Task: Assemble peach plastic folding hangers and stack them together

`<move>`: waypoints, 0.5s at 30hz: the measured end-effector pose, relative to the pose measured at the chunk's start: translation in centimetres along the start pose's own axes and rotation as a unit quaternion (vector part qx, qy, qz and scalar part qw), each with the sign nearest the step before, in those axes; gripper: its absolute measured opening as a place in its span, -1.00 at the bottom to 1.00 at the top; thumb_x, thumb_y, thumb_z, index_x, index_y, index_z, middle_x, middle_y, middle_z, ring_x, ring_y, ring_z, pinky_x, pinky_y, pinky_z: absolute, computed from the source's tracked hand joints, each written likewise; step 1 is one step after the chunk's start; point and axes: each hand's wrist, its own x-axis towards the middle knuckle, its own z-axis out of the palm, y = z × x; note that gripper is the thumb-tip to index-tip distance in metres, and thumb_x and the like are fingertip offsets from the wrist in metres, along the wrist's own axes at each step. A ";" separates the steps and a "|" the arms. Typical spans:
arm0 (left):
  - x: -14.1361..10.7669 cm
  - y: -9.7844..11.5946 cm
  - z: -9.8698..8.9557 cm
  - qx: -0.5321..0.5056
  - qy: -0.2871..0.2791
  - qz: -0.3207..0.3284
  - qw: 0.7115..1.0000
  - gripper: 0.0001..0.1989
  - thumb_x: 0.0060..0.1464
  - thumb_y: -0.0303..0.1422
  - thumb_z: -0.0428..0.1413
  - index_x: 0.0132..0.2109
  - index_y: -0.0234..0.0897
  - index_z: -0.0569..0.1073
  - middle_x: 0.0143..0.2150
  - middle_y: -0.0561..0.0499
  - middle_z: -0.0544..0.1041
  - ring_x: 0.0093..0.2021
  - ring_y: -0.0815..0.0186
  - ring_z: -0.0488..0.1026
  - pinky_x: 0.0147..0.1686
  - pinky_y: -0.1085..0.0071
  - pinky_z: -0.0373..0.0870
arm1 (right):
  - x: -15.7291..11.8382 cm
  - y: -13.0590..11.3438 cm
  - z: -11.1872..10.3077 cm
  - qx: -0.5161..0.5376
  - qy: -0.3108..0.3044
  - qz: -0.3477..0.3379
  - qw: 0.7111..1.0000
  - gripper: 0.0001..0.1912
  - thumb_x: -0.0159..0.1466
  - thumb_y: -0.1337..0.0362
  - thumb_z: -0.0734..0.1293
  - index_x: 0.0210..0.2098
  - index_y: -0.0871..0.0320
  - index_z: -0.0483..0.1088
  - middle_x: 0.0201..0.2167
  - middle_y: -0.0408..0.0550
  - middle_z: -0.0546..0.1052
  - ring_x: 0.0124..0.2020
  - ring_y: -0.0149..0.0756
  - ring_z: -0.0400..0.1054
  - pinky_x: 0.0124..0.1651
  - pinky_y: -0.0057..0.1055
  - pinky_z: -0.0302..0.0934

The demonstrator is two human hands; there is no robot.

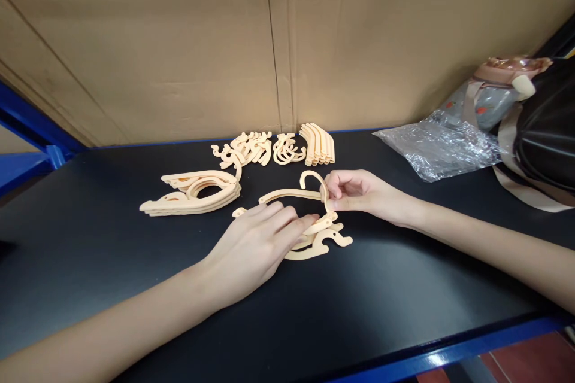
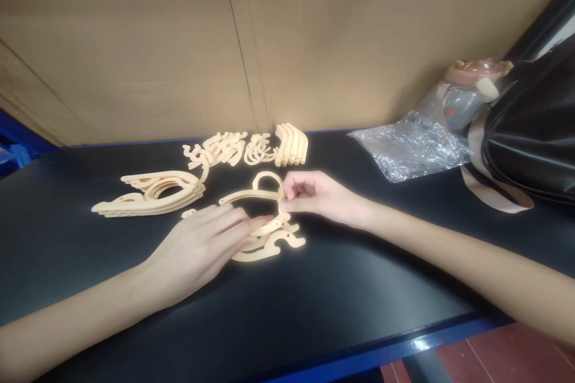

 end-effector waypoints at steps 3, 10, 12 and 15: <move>0.0 0.1 0.0 -0.003 0.001 -0.008 1.000 -0.69 0.31 -0.50 -0.12 0.06 -0.33 0.45 -0.38 0.02 0.47 -0.38 0.29 0.39 -0.44 0.39 0.27 | 0.0 0.0 0.0 -0.001 0.003 -0.001 1.000 -0.76 0.22 0.34 0.40 -0.45 0.17 0.22 -0.40 -0.21 0.39 -0.37 -0.47 0.29 -0.24 -0.46 0.20; 0.0 0.1 0.1 -0.013 0.006 -0.015 1.000 -0.68 0.35 -0.40 -0.14 0.02 -0.34 0.47 -0.40 0.03 0.48 -0.41 0.30 0.38 -0.47 0.40 0.27 | 0.2 0.2 0.2 -0.008 0.017 0.005 1.000 -0.76 0.19 0.32 0.42 -0.46 0.17 0.26 -0.43 -0.22 0.38 -0.38 -0.47 0.30 -0.25 -0.46 0.20; 0.0 0.0 0.2 -0.011 0.008 -0.013 1.000 -0.70 0.34 -0.40 -0.12 0.03 -0.35 0.47 -0.38 0.02 0.49 -0.40 0.30 0.39 -0.46 0.41 0.27 | 0.2 0.2 0.2 -0.012 0.020 0.006 1.000 -0.77 0.18 0.30 0.43 -0.46 0.17 0.27 -0.43 -0.22 0.38 -0.38 -0.46 0.30 -0.25 -0.45 0.21; 0.0 0.0 0.3 -0.011 0.007 -0.015 1.000 -0.72 0.34 -0.39 -0.09 0.02 -0.35 0.47 -0.36 0.02 0.50 -0.39 0.30 0.40 -0.44 0.40 0.29 | 0.2 0.0 0.1 -0.017 0.024 0.009 1.000 -0.79 0.18 0.29 0.43 -0.44 0.17 0.29 -0.43 -0.22 0.38 -0.38 -0.46 0.30 -0.24 -0.44 0.21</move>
